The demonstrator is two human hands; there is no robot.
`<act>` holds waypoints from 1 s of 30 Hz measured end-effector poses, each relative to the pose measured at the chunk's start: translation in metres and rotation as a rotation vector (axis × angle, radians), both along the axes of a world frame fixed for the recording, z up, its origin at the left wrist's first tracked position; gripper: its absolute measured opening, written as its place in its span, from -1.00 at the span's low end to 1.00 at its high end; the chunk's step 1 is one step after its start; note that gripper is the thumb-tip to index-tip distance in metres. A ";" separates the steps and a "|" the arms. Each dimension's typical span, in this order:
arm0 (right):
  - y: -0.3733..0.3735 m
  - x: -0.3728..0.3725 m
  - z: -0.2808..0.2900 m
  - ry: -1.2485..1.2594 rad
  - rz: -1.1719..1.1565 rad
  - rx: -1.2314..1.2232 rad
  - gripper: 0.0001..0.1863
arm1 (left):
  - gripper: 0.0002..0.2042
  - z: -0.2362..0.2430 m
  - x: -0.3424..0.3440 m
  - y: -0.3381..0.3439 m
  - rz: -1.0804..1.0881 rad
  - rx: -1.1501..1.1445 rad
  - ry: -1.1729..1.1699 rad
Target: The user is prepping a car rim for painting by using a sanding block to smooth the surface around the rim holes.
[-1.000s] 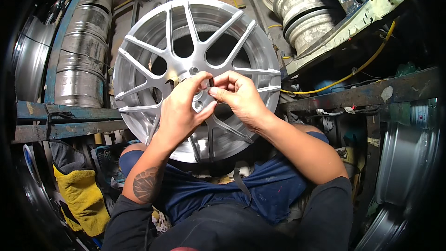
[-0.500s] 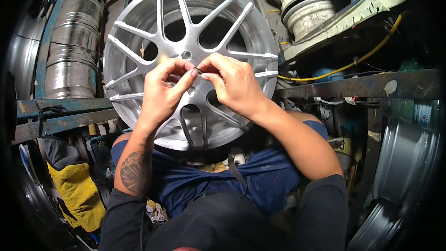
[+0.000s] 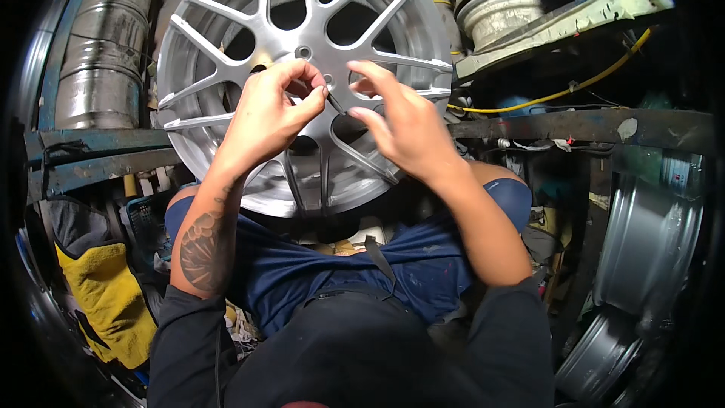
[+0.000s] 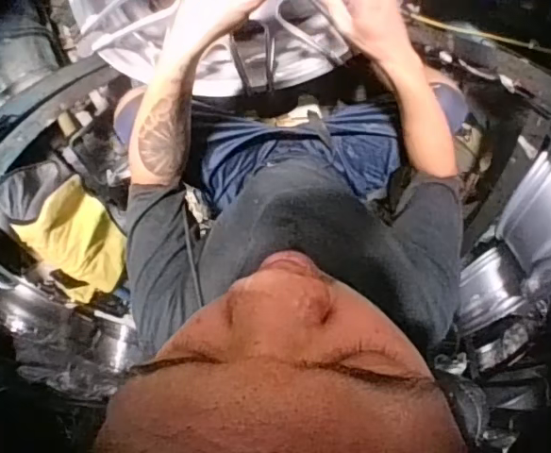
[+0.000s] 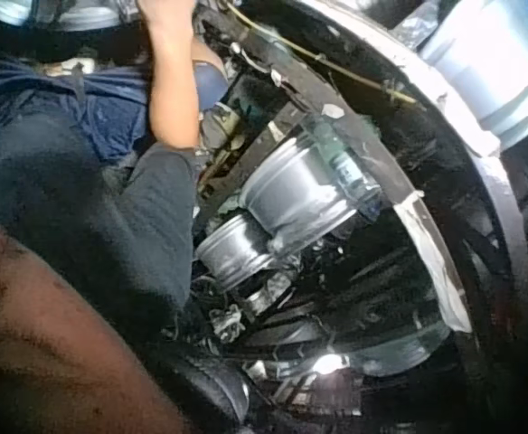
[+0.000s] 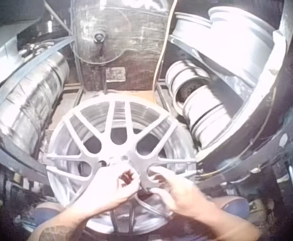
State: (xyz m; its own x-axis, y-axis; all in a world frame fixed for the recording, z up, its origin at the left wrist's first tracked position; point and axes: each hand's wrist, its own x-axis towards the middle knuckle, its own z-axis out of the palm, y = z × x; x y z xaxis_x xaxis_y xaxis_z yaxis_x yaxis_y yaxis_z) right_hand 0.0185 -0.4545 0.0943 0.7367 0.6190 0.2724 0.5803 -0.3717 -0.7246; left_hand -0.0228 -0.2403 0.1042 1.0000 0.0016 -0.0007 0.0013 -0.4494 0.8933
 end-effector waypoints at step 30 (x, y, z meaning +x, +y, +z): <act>-0.216 -0.369 -0.031 1.071 -0.348 -0.874 -0.72 | -0.88 0.024 -0.015 0.044 0.202 -0.036 -0.209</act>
